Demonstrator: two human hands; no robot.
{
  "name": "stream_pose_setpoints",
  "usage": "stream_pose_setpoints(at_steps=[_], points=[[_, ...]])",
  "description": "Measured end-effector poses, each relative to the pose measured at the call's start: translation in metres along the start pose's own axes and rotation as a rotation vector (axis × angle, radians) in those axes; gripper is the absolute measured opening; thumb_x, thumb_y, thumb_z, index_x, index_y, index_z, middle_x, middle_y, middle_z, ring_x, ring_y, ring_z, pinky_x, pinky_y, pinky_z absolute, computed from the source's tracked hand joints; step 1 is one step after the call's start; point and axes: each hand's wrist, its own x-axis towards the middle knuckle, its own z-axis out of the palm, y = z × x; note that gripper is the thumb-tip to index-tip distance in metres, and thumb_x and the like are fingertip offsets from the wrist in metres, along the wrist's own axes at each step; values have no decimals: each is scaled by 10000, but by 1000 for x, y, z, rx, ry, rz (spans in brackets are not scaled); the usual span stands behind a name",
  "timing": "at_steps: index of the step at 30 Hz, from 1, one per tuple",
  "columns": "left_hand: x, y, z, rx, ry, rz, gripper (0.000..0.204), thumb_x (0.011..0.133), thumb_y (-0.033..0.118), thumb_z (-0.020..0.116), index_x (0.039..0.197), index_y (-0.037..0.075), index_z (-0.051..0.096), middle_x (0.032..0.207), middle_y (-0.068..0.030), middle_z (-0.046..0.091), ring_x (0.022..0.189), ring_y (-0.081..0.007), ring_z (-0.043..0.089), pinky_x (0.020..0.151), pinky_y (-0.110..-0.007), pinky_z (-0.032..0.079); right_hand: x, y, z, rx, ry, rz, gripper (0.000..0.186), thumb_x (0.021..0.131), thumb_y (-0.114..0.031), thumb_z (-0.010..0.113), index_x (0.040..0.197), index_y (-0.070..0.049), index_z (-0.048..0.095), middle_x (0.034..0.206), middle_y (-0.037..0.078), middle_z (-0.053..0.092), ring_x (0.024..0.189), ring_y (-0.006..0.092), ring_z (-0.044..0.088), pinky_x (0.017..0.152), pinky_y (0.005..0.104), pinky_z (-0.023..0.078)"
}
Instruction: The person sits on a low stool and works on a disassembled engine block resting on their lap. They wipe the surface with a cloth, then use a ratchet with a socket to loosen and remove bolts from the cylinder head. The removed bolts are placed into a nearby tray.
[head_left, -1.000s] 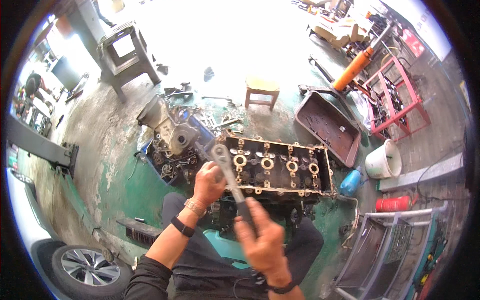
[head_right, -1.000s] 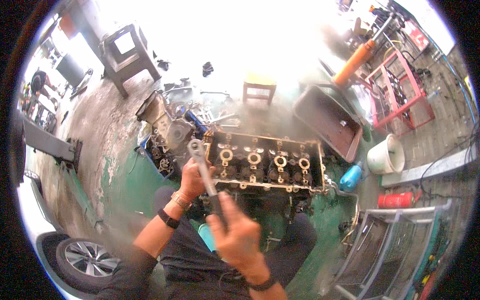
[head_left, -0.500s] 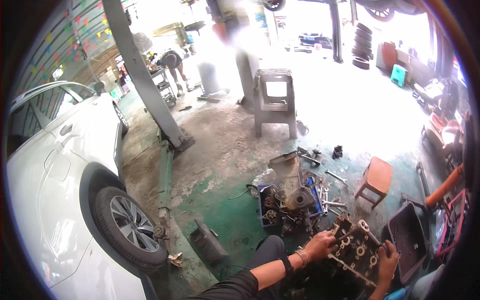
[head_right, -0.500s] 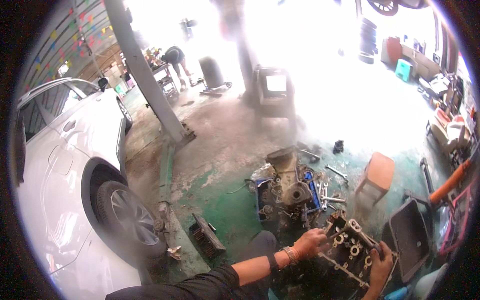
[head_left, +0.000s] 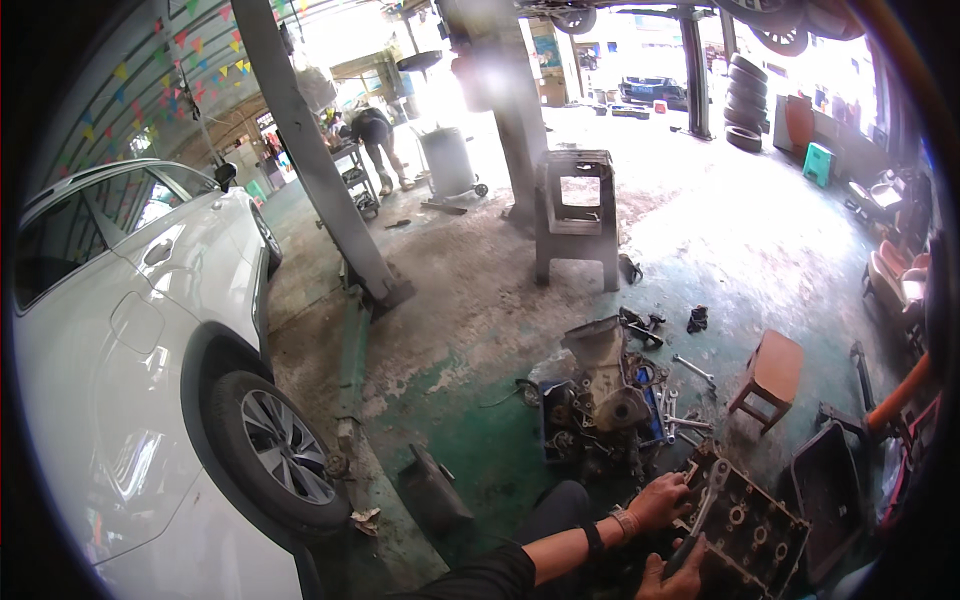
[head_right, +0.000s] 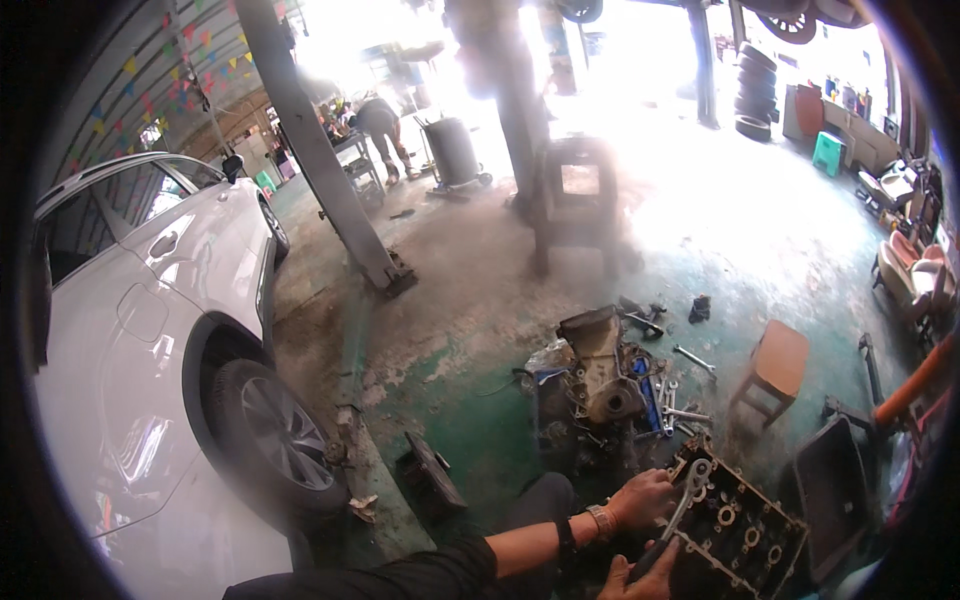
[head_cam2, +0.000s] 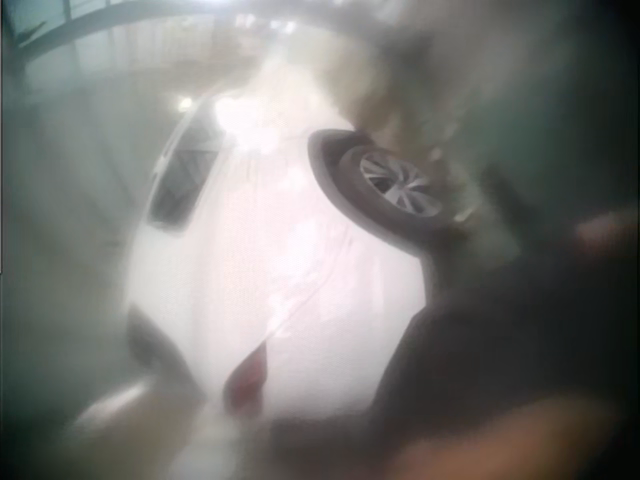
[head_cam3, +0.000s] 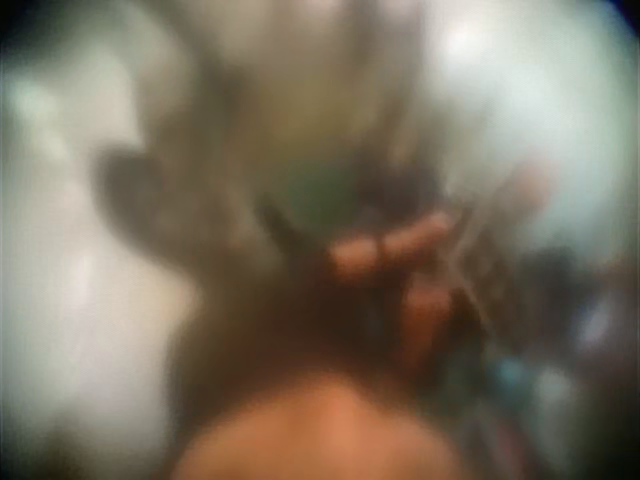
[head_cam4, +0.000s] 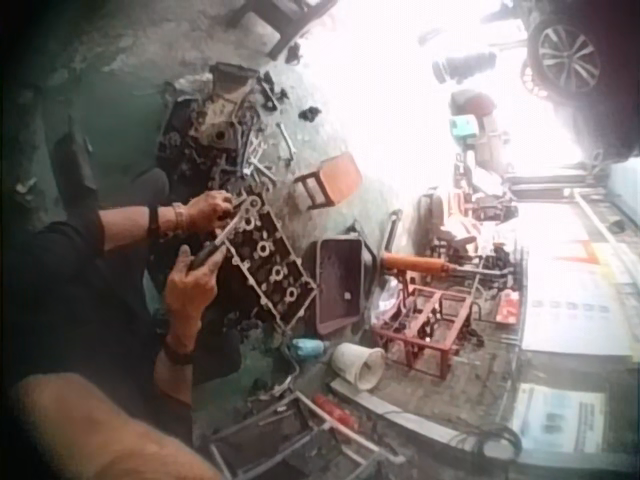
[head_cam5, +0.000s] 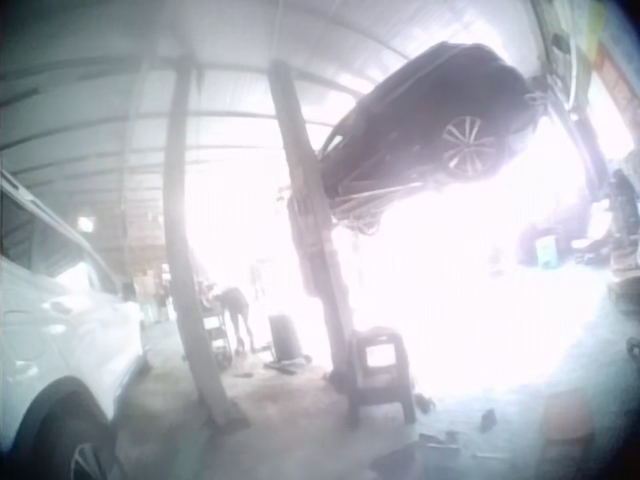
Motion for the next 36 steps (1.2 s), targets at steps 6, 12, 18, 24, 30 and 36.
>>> stream_pose_setpoints(at_steps=[6,12,18,24,30,36], points=[[0,2,-3,12,-31,-26,172,793,177,721,830,42,620,906,-124,550,911,-327,558,786,-423,498,21,66,-52,-257,-183,105,523,899,-285,687,1315,8,566,1081,264,673,947,425,657,810,466,533],[2,4,-5,16,-93,-49,176,799,179,722,823,27,638,954,-135,562,955,-331,555,823,-417,495,87,145,-75,-565,-43,-31,392,840,-188,696,1176,0,622,1071,219,669,975,372,651,820,431,523],[2,5,-6,-9,-29,-12,185,812,176,719,807,27,610,950,-137,549,949,-338,537,827,-429,478,130,153,-55,-419,200,-28,272,712,68,676,978,41,625,959,226,645,952,426,618,808,465,485],[1,5,-7,1,-26,20,178,819,165,714,809,31,596,952,-134,543,942,-335,521,828,-427,464,62,88,-78,-561,-198,25,708,876,-377,704,1385,56,469,1153,304,639,1041,451,624,856,488,517],[1,10,-9,37,-54,-11,154,808,177,701,812,44,623,943,-125,553,946,-312,531,838,-398,455,7,13,-25,-195,-293,-35,869,882,-377,698,1468,98,266,1181,361,595,1012,487,627,816,480,531],[1,7,-9,30,-68,-22,170,807,165,726,851,26,639,948,-115,552,932,-307,519,820,-399,454,17,19,-29,-148,-202,-75,729,881,-309,698,1441,38,383,1161,307,633,988,455,649,799,483,538]])
